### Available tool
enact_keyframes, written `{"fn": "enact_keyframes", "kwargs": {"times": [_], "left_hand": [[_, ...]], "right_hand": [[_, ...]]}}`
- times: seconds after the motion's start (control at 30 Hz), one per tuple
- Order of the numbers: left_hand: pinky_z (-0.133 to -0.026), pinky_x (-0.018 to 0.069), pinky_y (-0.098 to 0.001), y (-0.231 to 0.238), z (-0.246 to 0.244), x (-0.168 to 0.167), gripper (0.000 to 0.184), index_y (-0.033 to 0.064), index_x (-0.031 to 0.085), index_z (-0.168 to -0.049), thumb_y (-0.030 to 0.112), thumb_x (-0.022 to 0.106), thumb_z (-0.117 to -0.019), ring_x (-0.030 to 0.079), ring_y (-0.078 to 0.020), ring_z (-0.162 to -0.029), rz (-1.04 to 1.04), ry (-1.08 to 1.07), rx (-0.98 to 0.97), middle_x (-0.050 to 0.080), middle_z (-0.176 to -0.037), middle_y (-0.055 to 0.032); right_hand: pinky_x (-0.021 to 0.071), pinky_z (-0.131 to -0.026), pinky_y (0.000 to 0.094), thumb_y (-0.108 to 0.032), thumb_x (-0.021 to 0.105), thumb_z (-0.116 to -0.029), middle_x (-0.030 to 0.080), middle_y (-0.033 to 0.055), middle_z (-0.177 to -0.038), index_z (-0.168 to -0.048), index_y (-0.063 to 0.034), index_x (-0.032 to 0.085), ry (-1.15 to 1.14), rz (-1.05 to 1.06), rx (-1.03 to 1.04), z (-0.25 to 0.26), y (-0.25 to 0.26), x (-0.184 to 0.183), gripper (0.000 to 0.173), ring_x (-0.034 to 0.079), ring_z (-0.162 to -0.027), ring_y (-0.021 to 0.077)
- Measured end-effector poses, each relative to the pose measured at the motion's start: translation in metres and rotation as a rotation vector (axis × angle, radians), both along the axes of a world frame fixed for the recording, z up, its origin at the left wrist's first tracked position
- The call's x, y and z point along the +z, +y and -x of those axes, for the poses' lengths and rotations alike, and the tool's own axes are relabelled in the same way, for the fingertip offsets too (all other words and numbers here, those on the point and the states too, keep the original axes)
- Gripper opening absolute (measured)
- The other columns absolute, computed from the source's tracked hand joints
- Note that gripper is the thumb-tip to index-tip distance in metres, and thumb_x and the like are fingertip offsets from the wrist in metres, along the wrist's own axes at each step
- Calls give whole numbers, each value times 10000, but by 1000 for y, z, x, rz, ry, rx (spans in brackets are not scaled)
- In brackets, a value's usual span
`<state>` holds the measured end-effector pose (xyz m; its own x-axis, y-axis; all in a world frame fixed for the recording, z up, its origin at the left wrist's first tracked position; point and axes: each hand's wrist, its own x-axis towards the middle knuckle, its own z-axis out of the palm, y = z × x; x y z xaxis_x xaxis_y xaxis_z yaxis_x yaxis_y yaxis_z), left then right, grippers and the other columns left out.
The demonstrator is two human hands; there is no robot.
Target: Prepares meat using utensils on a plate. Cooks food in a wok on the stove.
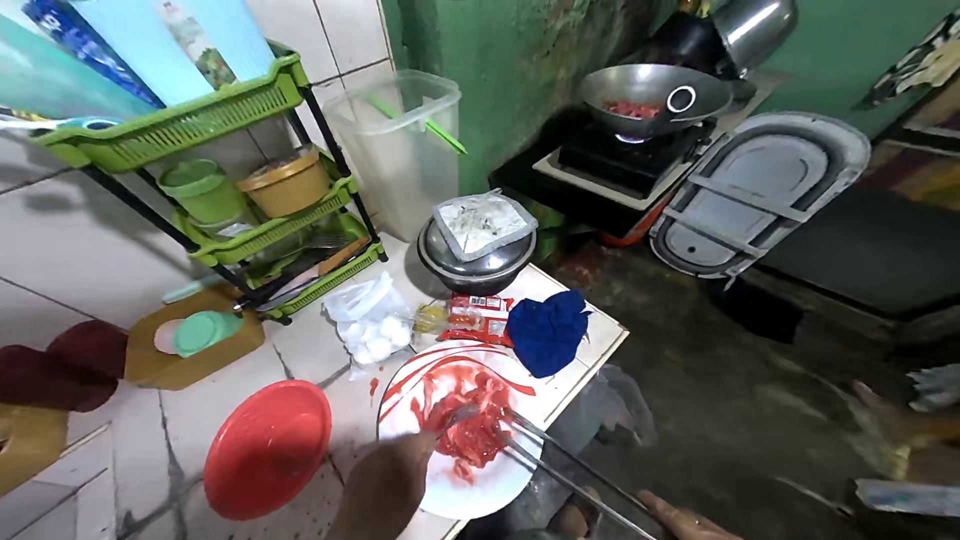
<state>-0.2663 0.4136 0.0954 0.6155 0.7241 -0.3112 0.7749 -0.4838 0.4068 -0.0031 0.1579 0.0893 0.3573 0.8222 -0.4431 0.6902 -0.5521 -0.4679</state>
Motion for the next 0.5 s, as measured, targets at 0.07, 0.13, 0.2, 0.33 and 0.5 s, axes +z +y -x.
{"fn": "enact_keyframes", "kwargs": {"times": [0.07, 0.13, 0.2, 0.33, 0.5], "left_hand": [[-867, 557, -578, -8, -10, -2, 326, 126, 720, -1268, 181, 470, -1066, 722, -366, -1004, -87, 43, -12, 745, -1071, -173], [-791, 572, -565, -13, -16, 0, 324, 141, 721, -1265, 155, 475, -1054, 731, -373, -939, -173, 92, -28, 744, -1023, -176], [-740, 583, -537, -19, -20, 2, 350, 159, 716, -1292, 115, 477, -1040, 738, -364, -891, -239, 145, -21, 746, -1000, -168], [-615, 585, -495, -26, -13, -4, 321, 148, 754, -1220, 75, 536, -995, 733, -324, -733, -406, 36, -3, 735, -878, -145], [-617, 602, -491, -3, 13, -23, 285, 111, 784, -1125, 61, 560, -957, 738, -308, -710, -628, -198, -38, 741, -821, -126]], "right_hand": [[517, -909, 697, -440, 589, -1025, 694, 267, -1230, -1468, -58, 567, -26, -3, -13, 0, 0, 1, 585, 682, -1103, 483], [522, -903, 687, -443, 577, -1029, 695, 268, -1227, -1476, -62, 560, -49, 12, -16, 4, 2, 3, 588, 685, -1096, 480], [529, -891, 678, -440, 581, -1027, 699, 264, -1214, -1484, -65, 552, -54, 18, -16, 9, 5, 2, 591, 691, -1075, 475], [535, -871, 675, -438, 580, -1025, 696, 272, -1200, -1490, -69, 542, -57, 14, -17, 21, 7, -5, 596, 695, -1046, 481], [536, -873, 675, -464, 584, -1021, 699, 259, -1207, -1489, -73, 544, -45, 2, -40, 23, 1, -11, 612, 697, -1055, 467]]}}
